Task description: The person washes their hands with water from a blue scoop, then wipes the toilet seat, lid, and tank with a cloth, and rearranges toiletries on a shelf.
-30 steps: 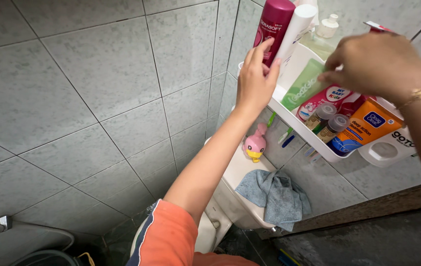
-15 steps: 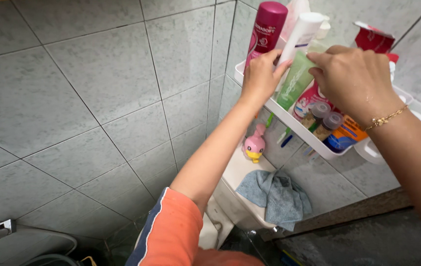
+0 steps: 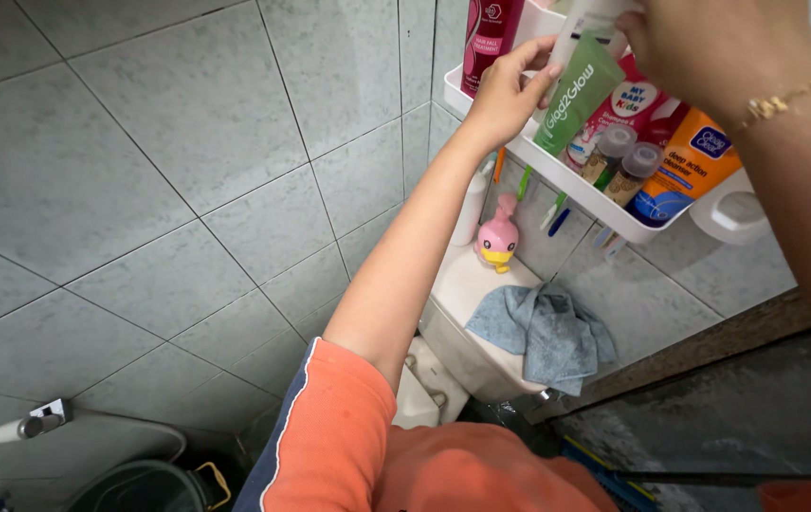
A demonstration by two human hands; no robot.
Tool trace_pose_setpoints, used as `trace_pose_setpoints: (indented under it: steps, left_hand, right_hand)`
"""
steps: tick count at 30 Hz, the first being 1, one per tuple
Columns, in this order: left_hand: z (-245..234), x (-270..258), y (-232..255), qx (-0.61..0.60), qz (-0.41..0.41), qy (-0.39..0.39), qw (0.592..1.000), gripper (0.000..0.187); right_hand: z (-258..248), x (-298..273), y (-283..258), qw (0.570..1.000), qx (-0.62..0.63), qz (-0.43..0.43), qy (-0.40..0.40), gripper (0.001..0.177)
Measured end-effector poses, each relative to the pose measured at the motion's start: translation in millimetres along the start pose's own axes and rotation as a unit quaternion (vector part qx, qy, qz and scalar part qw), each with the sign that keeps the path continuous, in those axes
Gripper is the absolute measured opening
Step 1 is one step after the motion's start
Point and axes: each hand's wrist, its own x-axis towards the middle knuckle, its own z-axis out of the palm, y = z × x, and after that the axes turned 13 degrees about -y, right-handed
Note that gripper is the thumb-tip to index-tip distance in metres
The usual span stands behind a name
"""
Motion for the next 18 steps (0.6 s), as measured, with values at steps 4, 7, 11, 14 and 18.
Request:
trace_pose_setpoints:
  steps: [4,7,11,14,18]
  left_hand:
    - [-4,-1,5,0.01,-0.001,0.063,0.998,0.04]
    - [-19,-2,4,0.133,-0.006,0.298,0.945,0.036]
    - [-47,-5,-14,0.429,0.028,0.332,0.84,0.096]
    - [-59,-4,-35,0.305,-0.029,0.201,0.931,0.109]
    - [-64,3,-44,0.26,-0.059,0.156,0.951,0.088]
  right_hand:
    - [2,5,2,0.997,0.073,-0.013,-0.036,0.019]
    - [13,15,4,0.99,0.116,0.018,-0.083,0.02]
    - [32,33,14,0.984,0.115,0.042,-0.129,0.024]
    - [27,40,19,0.969,0.163,0.073,-0.169,0.03]
    - [14,42,20,0.985,0.107,0.043,-0.131,0.032]
